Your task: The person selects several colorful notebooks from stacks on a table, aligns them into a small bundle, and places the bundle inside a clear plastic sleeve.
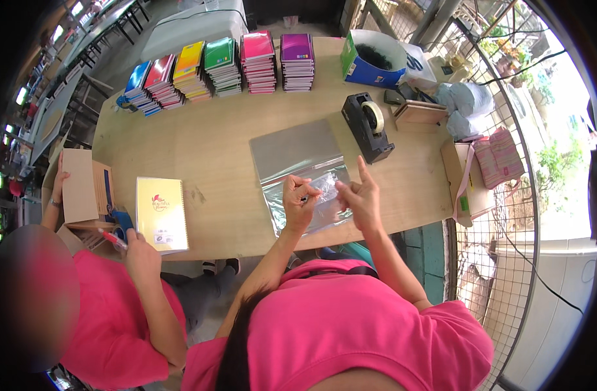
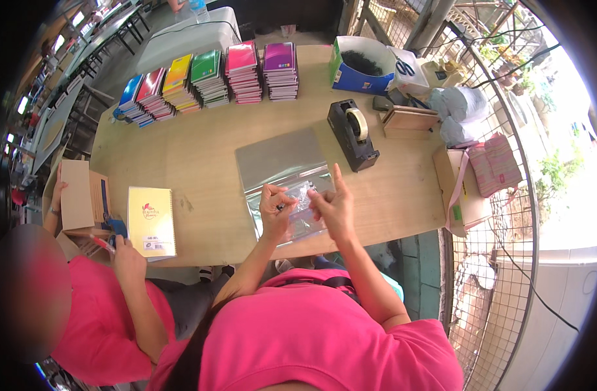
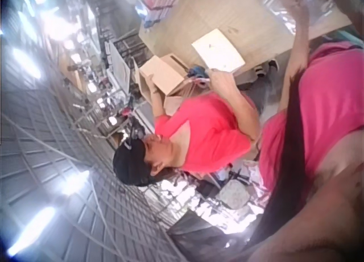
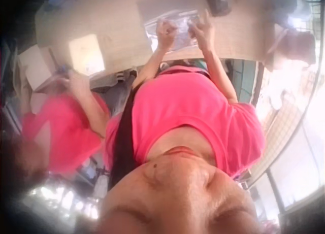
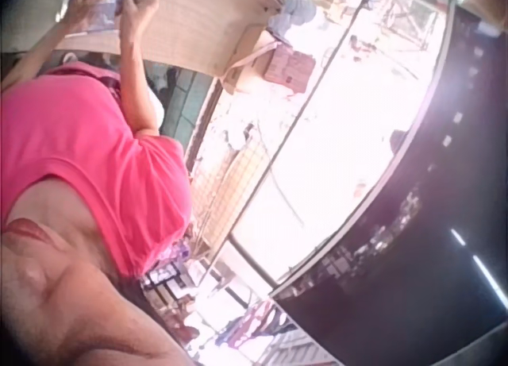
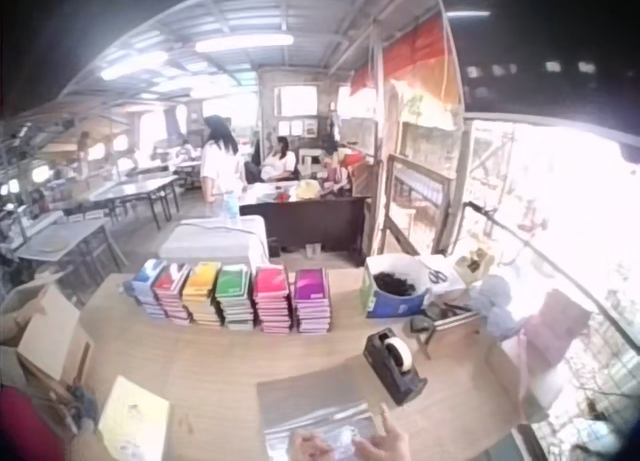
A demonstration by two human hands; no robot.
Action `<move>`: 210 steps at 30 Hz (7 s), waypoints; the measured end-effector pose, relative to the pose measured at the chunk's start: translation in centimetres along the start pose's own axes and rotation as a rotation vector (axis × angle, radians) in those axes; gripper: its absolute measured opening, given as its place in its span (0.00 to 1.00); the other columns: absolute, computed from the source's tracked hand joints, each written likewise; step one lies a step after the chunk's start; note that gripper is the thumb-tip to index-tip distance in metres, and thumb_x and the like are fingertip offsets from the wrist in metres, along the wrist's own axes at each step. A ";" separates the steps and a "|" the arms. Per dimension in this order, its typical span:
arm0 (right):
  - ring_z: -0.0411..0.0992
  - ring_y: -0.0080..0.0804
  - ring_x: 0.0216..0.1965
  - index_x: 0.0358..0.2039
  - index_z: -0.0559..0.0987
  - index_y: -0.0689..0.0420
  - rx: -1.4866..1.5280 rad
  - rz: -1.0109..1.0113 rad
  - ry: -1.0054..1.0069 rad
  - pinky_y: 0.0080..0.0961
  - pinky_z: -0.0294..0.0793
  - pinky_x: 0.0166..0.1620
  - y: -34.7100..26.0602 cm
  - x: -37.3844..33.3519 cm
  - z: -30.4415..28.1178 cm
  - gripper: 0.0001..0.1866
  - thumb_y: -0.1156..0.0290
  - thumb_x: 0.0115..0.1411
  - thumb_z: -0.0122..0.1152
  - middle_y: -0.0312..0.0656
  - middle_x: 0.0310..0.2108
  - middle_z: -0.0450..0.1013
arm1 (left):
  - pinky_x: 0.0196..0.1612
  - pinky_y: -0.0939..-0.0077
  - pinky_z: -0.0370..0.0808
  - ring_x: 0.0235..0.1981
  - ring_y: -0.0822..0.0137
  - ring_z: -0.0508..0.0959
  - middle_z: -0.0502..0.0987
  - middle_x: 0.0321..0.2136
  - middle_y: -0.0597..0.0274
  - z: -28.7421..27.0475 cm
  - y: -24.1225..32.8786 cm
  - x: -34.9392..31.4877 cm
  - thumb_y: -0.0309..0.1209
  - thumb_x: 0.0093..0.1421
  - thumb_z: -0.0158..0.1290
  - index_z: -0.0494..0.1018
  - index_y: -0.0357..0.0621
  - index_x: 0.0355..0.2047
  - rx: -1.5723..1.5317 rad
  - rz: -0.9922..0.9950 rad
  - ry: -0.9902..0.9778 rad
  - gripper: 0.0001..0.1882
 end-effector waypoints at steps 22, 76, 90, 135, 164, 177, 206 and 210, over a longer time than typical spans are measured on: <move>0.74 0.42 0.48 0.72 0.48 0.54 0.396 0.801 -0.425 0.43 0.78 0.45 6.2 0.4 -3.4 0.52 0.28 0.60 0.47 0.50 0.52 0.70 | 0.66 0.55 0.65 0.58 0.55 0.72 0.74 0.52 0.62 -0.9 7.2 0.4 0.17 0.43 0.62 0.74 0.49 0.46 0.253 0.330 -0.536 0.27; 0.75 0.47 0.49 0.44 0.82 0.57 -1.124 -0.942 -0.345 0.38 0.75 0.52 -11.4 35.9 47.9 0.21 0.58 0.53 0.70 0.51 0.46 0.76 | 0.49 0.58 0.80 0.45 0.55 0.81 0.78 0.47 0.49 -54.6 -16.6 49.6 0.32 0.53 0.65 0.69 0.31 0.54 -0.342 -0.344 0.404 0.31; 0.75 0.49 0.51 0.50 0.72 0.68 -1.157 -0.331 -0.214 0.40 0.76 0.52 -9.4 38.9 59.7 0.36 0.53 0.51 0.74 0.56 0.50 0.74 | 0.51 0.61 0.79 0.49 0.57 0.79 0.75 0.50 0.53 -43.6 -19.5 31.6 0.22 0.57 0.62 0.61 0.39 0.61 -0.837 -0.381 0.440 0.33; 0.70 0.64 0.54 0.42 0.80 0.66 -1.297 -0.385 -0.017 0.45 0.75 0.53 -11.6 39.5 39.1 0.19 0.68 0.52 0.62 0.64 0.47 0.73 | 0.52 0.57 0.79 0.50 0.57 0.78 0.75 0.50 0.55 -28.6 -20.0 26.3 0.28 0.59 0.58 0.63 0.41 0.59 -1.104 -0.665 0.183 0.29; 0.74 0.53 0.48 0.49 0.68 0.64 -1.016 -0.443 -0.093 0.41 0.77 0.50 -10.3 37.6 45.1 0.27 0.65 0.54 0.67 0.55 0.41 0.77 | 0.50 0.65 0.79 0.50 0.61 0.79 0.76 0.51 0.53 -23.6 -18.5 22.7 0.40 0.63 0.59 0.66 0.37 0.59 -1.215 -0.816 -0.078 0.29; 0.76 0.31 0.33 0.47 0.82 0.58 -0.670 -0.311 -0.515 0.31 0.75 0.37 -13.3 33.7 42.7 0.21 0.74 0.49 0.67 0.44 0.30 0.78 | 0.49 0.60 0.80 0.51 0.59 0.77 0.73 0.51 0.56 -28.0 -19.2 23.5 0.33 0.63 0.58 0.59 0.43 0.63 -1.116 -0.690 0.194 0.31; 0.63 0.57 0.64 0.57 0.73 0.59 -1.156 0.056 0.269 0.51 0.70 0.58 -11.6 44.5 26.2 0.31 0.66 0.52 0.64 0.49 0.60 0.70 | 0.51 0.61 0.79 0.51 0.59 0.77 0.73 0.52 0.56 -21.0 -17.0 23.4 0.30 0.62 0.58 0.58 0.43 0.64 -1.145 -0.737 -0.075 0.32; 0.66 0.58 0.59 0.55 0.74 0.60 -1.239 -0.133 0.270 0.49 0.72 0.56 -12.4 44.3 25.1 0.30 0.65 0.50 0.68 0.54 0.56 0.71 | 0.50 0.61 0.79 0.52 0.58 0.77 0.73 0.53 0.55 -20.5 -17.0 23.4 0.30 0.62 0.58 0.57 0.43 0.64 -1.153 -0.737 -0.077 0.33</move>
Point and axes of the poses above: each hand's wrist, its own x-axis towards the middle knuckle, its own z-axis out of the palm, y = z × x, the point moved 6 cm from there along x, towards the middle knuckle
